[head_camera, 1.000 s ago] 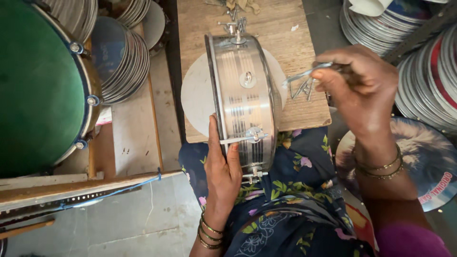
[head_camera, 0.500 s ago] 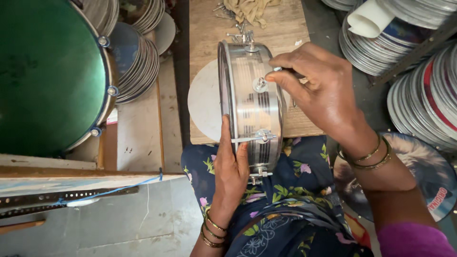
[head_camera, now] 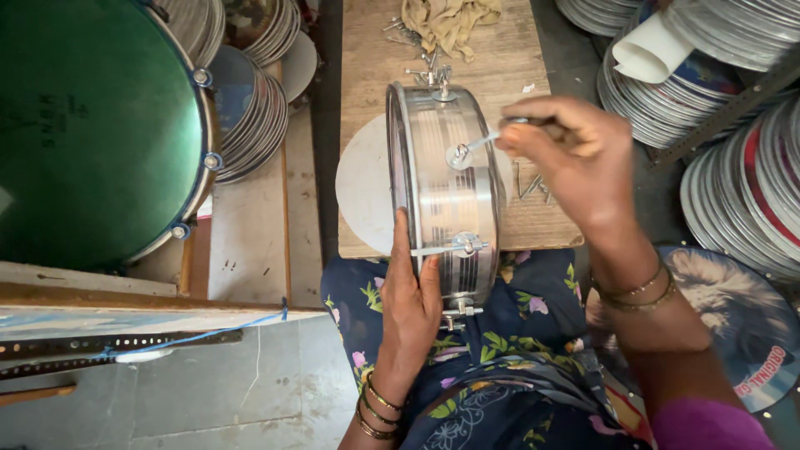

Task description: The person tightens screws on a metal drum rim using their fingers and a small wrench, while holding the drum on a wooden block.

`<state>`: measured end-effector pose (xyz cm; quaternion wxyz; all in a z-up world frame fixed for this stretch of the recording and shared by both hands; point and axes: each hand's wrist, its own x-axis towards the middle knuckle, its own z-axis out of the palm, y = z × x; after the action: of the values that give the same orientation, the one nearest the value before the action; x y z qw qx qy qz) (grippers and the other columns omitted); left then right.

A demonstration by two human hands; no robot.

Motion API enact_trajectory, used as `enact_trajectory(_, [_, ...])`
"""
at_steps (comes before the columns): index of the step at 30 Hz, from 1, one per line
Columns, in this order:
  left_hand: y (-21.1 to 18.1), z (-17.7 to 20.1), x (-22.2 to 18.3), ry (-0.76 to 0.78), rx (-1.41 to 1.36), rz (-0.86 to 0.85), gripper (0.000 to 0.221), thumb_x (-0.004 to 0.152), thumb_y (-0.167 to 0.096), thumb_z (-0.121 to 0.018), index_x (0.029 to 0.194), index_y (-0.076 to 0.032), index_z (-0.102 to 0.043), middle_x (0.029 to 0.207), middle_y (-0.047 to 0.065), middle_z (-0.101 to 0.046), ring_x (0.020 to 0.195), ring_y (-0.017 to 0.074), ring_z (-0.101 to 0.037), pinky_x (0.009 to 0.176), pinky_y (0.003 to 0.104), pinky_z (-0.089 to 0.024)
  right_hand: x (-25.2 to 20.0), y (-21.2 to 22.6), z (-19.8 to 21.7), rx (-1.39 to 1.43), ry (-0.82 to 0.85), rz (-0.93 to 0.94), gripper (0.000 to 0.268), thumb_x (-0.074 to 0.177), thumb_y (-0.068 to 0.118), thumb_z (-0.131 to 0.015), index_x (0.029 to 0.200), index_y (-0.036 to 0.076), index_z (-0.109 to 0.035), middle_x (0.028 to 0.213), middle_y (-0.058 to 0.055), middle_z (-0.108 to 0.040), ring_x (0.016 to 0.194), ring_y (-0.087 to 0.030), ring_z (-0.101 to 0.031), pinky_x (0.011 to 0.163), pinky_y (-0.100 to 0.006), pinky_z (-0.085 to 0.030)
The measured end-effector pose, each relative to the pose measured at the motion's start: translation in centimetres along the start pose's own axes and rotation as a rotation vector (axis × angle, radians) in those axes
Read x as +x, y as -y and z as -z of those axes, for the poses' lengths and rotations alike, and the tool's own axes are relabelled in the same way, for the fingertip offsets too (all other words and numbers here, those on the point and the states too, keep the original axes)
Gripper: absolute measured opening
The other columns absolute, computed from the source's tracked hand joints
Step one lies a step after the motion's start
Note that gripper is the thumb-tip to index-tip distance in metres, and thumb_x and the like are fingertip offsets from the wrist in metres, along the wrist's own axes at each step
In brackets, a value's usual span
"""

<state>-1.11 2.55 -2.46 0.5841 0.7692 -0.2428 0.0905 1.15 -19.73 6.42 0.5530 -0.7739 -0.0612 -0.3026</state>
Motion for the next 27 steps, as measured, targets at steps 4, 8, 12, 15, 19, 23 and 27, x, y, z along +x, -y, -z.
enact_trajectory(4, [0.3,0.0,0.1,-0.010,0.021,-0.013,0.059,0.105,-0.005,-0.051,0.157,0.008,-0.028,0.153,0.035,-0.047,0.140,0.0457,-0.053,0.111,0.043,-0.047,-1.8,-3.0,1.2,0.066,-0.053,-0.151,0.019,0.098,0.001,-0.073,0.117,-0.001,-0.072,0.098,-0.006,-0.075,0.079,-0.009,-0.070,0.071,-0.022,-0.059])
enact_trajectory(8, [0.2,-0.1,0.2,-0.013,0.018,-0.036,0.058,0.106,-0.006,-0.051,0.157,0.008,-0.029,0.153,0.034,-0.047,0.141,0.0452,-0.053,0.112,0.042,-0.047,-3.1,-5.3,0.5,-0.009,-0.036,-0.217,0.019,0.094,-0.001,-0.077,0.113,-0.002,-0.075,0.099,-0.007,-0.073,0.082,-0.007,-0.063,0.070,-0.021,-0.050])
enact_trajectory(12, [-0.2,-0.3,0.2,0.008,0.038,-0.044,0.058,0.106,-0.006,-0.053,0.157,0.008,-0.029,0.153,0.035,-0.048,0.141,0.0466,-0.052,0.112,0.043,-0.046,-3.3,-5.7,-0.8,-0.054,-0.046,-0.065,0.020,0.091,-0.003,-0.079,0.111,-0.003,-0.074,0.103,-0.009,-0.072,0.092,-0.010,-0.064,0.081,-0.024,-0.051])
enact_trajectory(15, [-0.3,-0.4,0.2,0.005,0.041,-0.035,0.058,0.106,-0.007,-0.053,0.157,0.007,-0.030,0.153,0.035,-0.049,0.140,0.0447,-0.054,0.111,0.042,-0.048,-3.0,-5.4,-1.4,-0.080,-0.061,0.002,0.019,0.091,-0.004,-0.079,0.109,-0.003,-0.074,0.105,-0.010,-0.073,0.097,-0.012,-0.066,0.087,-0.025,-0.052])
enact_trajectory(19, [-0.1,-0.3,0.2,-0.003,0.027,-0.015,0.058,0.106,-0.006,-0.051,0.157,0.008,-0.029,0.153,0.035,-0.048,0.140,0.0433,-0.055,0.111,0.041,-0.047,-2.5,-5.1,-2.2,-0.089,-0.070,0.009,0.019,0.089,-0.003,-0.081,0.107,-0.001,-0.075,0.102,-0.010,-0.072,0.096,-0.014,-0.066,0.086,-0.026,-0.052])
enact_trajectory(23, [0.1,-0.1,0.2,-0.002,0.023,-0.004,0.059,0.105,-0.005,-0.051,0.158,0.007,-0.028,0.153,0.035,-0.048,0.140,0.0425,-0.055,0.111,0.041,-0.047,-2.1,-4.3,-2.3,-0.280,-0.069,0.070,0.019,0.088,0.005,-0.083,0.106,0.006,-0.078,0.100,-0.007,-0.076,0.096,-0.018,-0.066,0.096,-0.034,-0.045])
enact_trajectory(27, [0.0,0.0,0.3,0.005,-0.021,0.052,0.060,0.105,-0.007,-0.051,0.158,0.006,-0.027,0.153,0.033,-0.049,0.137,0.0399,-0.059,0.107,0.039,-0.050,-2.4,-3.6,-2.9,-0.503,-0.078,0.183,0.015,0.096,0.009,-0.078,0.111,0.010,-0.080,0.107,-0.002,-0.078,0.106,-0.021,-0.066,0.118,-0.046,-0.023])
